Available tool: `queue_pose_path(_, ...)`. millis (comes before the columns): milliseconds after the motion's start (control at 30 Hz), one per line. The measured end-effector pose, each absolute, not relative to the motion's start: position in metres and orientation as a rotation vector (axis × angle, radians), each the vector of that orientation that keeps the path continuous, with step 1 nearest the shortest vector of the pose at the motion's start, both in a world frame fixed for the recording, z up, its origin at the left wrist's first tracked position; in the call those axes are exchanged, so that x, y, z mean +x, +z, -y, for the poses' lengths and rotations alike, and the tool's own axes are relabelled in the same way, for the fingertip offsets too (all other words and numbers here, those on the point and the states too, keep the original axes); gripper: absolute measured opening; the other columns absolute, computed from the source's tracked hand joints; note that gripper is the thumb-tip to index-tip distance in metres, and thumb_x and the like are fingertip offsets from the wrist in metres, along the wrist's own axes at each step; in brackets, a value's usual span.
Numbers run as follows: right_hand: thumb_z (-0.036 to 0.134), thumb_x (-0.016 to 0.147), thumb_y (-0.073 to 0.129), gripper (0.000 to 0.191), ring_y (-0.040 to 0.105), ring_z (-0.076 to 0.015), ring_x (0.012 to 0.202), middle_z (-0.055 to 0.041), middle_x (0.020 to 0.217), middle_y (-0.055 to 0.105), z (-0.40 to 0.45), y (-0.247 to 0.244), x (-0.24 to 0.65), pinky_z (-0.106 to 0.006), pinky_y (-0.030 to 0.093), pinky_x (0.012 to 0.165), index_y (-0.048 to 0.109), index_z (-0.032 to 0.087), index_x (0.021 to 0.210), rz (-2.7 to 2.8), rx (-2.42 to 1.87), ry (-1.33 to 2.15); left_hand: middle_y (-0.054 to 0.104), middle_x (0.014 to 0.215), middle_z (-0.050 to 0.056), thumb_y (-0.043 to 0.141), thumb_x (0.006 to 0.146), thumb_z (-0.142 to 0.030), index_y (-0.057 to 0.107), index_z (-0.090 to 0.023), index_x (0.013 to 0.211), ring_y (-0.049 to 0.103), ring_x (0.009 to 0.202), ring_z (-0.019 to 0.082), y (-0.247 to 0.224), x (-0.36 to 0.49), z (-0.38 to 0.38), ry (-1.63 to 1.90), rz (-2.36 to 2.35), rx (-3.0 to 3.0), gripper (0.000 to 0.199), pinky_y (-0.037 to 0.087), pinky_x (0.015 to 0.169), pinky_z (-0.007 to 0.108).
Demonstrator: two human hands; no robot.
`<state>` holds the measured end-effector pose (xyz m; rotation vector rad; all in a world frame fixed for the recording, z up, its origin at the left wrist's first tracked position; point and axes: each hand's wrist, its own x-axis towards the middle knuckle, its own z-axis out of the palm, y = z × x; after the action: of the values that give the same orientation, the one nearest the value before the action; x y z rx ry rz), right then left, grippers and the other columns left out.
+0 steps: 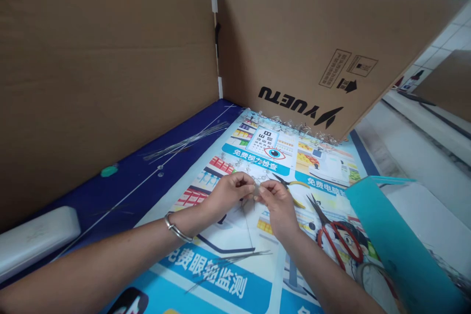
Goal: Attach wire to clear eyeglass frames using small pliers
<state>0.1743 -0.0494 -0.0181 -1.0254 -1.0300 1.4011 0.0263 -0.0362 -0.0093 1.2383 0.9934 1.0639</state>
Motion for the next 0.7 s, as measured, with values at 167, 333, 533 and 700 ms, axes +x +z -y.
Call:
queue_pose_path(167, 0.028, 0.073, 0.062, 0.015, 0.053, -0.0091, 0.065, 0.0027, 0.072, 0.055, 0.0488, -0.0197, 0.1743, -0.026, 0.046, 0.066, 0.058, 0.018, 0.082, 1.03, -1.018, 1.398, 0.055, 0.066, -0.001, 0.057, 0.074, -0.022, 0.055, -0.013, 0.078, 0.05, 0.059, 0.008, -0.0095, 0.0266, 0.0366, 1.063, -0.974, 1.213, 0.01, 0.039, 0.056, 0.02)
queue_pose_path(333, 0.028, 0.073, 0.062, 0.014, 0.053, -0.0089, 0.065, 0.0025, 0.074, 0.055, 0.0493, -0.0183, 0.174, -0.026, 0.046, 0.067, 0.057, 0.017, 0.082, 1.023, -1.015, 1.403, 0.055, 0.066, -0.001, 0.058, 0.073, -0.023, 0.055, -0.013, 0.078, 0.05, 0.059, 0.008, -0.0111, 0.0264, 0.0365, 1.068, -0.972, 1.19, 0.011, 0.038, 0.056, 0.02)
queue_pose_path(533, 0.027, 0.073, 0.062, 0.014, 0.053, -0.0086, 0.065, 0.0024, 0.075, 0.056, 0.0491, -0.0177, 0.173, -0.026, 0.046, 0.066, 0.057, 0.017, 0.082, 1.01, -0.999, 1.407, 0.055, 0.066, -0.001, 0.058, 0.073, -0.023, 0.055, -0.013, 0.079, 0.05, 0.059, 0.008, -0.0109, 0.0279, 0.0372, 1.068, -0.961, 1.15, 0.012, 0.039, 0.057, 0.021)
queue_pose_path(700, 0.028, 0.073, 0.062, 0.014, 0.053, -0.009, 0.066, 0.0027, 0.074, 0.055, 0.0483, -0.0185, 0.1726, -0.026, 0.046, 0.066, 0.057, 0.018, 0.082, 1.019, -0.997, 1.403, 0.055, 0.067, -0.001, 0.059, 0.073, -0.022, 0.055, -0.013, 0.079, 0.05, 0.059, 0.008, -0.01, 0.0297, 0.0381, 1.081, -0.958, 1.138, 0.012, 0.039, 0.057, 0.021)
